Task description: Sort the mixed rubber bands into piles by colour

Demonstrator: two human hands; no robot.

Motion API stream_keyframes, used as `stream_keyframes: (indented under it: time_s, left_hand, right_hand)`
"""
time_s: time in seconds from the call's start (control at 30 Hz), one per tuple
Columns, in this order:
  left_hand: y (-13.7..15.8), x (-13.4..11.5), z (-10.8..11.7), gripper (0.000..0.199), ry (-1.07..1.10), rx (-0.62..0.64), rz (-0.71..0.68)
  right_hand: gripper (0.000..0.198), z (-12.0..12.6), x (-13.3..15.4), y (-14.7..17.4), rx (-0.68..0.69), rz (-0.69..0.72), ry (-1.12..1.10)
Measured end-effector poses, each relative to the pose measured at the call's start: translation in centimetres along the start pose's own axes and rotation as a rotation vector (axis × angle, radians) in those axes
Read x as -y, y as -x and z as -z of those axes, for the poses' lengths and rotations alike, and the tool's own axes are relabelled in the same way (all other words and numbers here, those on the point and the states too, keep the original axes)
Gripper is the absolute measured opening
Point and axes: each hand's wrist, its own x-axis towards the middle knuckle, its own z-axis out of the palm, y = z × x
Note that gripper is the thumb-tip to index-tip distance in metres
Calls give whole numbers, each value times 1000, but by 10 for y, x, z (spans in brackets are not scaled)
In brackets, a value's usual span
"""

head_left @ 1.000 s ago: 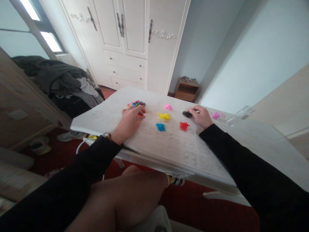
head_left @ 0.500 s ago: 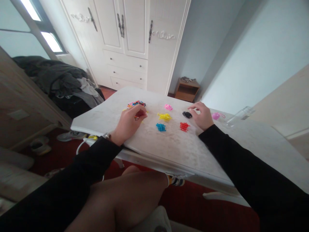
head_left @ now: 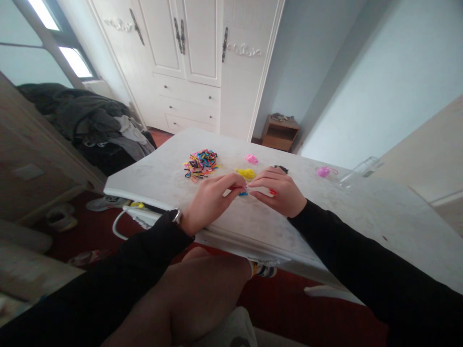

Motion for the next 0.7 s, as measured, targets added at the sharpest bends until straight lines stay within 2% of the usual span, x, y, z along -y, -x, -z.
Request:
stream_keyframes:
  time_s: [0.3,0.47,0.53,0.63,0.7]
  left_hand:
    - [1,-12,-7,5,79,25,37]
    - [1,-10,-9,4,72,12,-19]
    - [0,-6,-9,6,38,-14,-63]
    - [-2,2,-6,8,-9,-92,-107]
    - [-4,6,-4,10,-28,-116,-112]
  right_hand:
    - [7,0,3,-1,-77,85,-177]
    - [10,4,1,-2,-77,67,-248]
    - [10,10,-10,0,-105,-9,-247]
    - [9,23,-40,8,-191,-248,-208]
    - [12,30,-62,18,-182,-382,-242]
